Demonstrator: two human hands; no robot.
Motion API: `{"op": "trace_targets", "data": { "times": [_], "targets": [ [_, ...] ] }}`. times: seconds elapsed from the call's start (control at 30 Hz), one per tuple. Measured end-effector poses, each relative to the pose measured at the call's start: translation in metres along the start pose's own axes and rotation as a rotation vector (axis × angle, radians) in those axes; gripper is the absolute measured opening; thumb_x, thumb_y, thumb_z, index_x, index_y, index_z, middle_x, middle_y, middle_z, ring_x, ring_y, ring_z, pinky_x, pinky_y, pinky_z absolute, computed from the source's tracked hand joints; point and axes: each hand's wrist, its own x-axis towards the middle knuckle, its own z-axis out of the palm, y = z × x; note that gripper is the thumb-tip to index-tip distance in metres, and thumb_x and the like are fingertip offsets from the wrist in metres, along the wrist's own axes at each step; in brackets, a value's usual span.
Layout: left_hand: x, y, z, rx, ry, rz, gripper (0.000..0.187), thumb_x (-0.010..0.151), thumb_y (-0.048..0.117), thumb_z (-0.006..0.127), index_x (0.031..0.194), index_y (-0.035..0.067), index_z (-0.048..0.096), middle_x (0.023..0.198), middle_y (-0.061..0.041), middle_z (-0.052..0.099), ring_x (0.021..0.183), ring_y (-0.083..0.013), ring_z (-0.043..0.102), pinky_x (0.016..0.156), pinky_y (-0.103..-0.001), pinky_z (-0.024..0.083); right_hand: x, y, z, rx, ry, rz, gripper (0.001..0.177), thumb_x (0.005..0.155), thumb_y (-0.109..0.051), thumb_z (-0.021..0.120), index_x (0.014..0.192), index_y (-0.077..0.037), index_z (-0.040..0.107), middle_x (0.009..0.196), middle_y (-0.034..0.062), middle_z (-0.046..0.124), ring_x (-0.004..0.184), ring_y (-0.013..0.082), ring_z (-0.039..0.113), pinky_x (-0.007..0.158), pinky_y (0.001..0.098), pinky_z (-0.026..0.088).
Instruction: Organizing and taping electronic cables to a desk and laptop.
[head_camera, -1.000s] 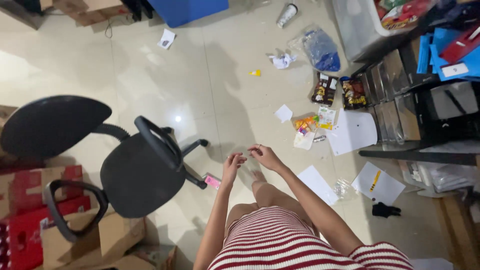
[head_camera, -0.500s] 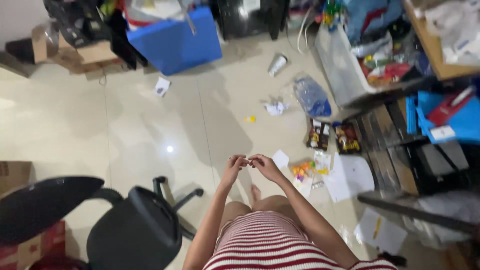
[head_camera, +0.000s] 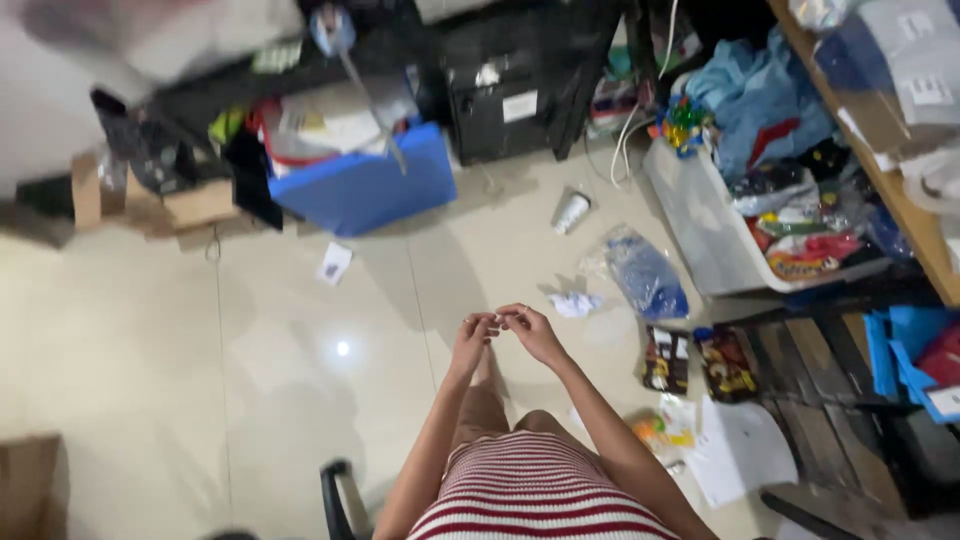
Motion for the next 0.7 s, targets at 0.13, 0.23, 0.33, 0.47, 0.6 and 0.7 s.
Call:
{"op": "trace_targets", "data": {
  "times": [0.13, 0.23, 0.33, 0.47, 0.6, 0.7],
  "targets": [
    [0.111, 0.054, -0.002, 0.206, -0.044, -0.046, 0.025, 0.106, 0.024, 0.05, 0.115, 0.007, 0.066, 0.099, -0.003, 0.072, 0.093, -0.0121, 0.068, 0.081, -0.029, 0.051, 0.103, -0.036, -0.023, -0.032, 0.041, -0.027, 0.023, 0.102, -0.012, 0.057, 0.121, -0.004, 0.069, 0.104, 0.0044, 0.075, 0.094, 0.0117, 0.07, 0.086, 0.0279, 0.056],
    [0.184, 0.094, 0.01, 0.25, -0.099, 0.013, 0.025, 0.105, 0.022, 0.051, 0.116, 0.006, 0.066, 0.097, -0.004, 0.071, 0.09, -0.0123, 0.066, 0.08, -0.029, 0.051, 0.166, -0.04, -0.048, 0.093, 0.079, -0.117, 0.023, 0.103, -0.009, 0.058, 0.122, -0.002, 0.07, 0.102, 0.0072, 0.073, 0.094, 0.013, 0.068, 0.087, 0.0288, 0.056],
    [0.244, 0.137, 0.032, 0.241, -0.145, 0.051, 0.026, 0.107, 0.025, 0.05, 0.117, 0.006, 0.065, 0.1, -0.003, 0.072, 0.092, -0.0121, 0.067, 0.082, -0.029, 0.052, 0.217, -0.085, -0.076, 0.044, 0.168, -0.114, 0.023, 0.104, -0.01, 0.056, 0.121, -0.003, 0.069, 0.103, 0.0063, 0.074, 0.095, 0.0125, 0.07, 0.087, 0.0283, 0.056],
    [0.325, 0.153, 0.053, 0.176, -0.194, 0.01, 0.027, 0.106, 0.026, 0.051, 0.118, 0.006, 0.065, 0.102, -0.004, 0.072, 0.093, -0.0134, 0.066, 0.085, -0.03, 0.05, 0.311, -0.082, -0.142, 0.04, 0.224, -0.167, 0.022, 0.105, -0.01, 0.057, 0.121, -0.002, 0.069, 0.105, 0.0066, 0.073, 0.096, 0.0135, 0.069, 0.089, 0.0285, 0.055],
    [0.418, 0.152, 0.068, 0.179, -0.217, 0.022, 0.028, 0.106, 0.028, 0.051, 0.118, 0.007, 0.065, 0.104, -0.003, 0.073, 0.096, -0.0134, 0.067, 0.086, -0.03, 0.05, 0.423, -0.091, -0.222, -0.071, 0.332, -0.214, 0.021, 0.101, -0.009, 0.062, 0.118, -0.004, 0.072, 0.108, 0.0058, 0.075, 0.093, 0.0141, 0.069, 0.087, 0.0285, 0.055],
    [0.502, 0.139, 0.084, 0.165, -0.13, 0.021, 0.03, 0.107, 0.031, 0.052, 0.118, 0.008, 0.066, 0.103, -0.003, 0.073, 0.094, -0.0136, 0.068, 0.085, -0.03, 0.051, 0.517, -0.124, -0.28, -0.232, 0.389, -0.204, 0.021, 0.101, -0.013, 0.063, 0.119, -0.007, 0.072, 0.106, 0.004, 0.075, 0.092, 0.013, 0.069, 0.081, 0.0279, 0.056]
  ]
}}
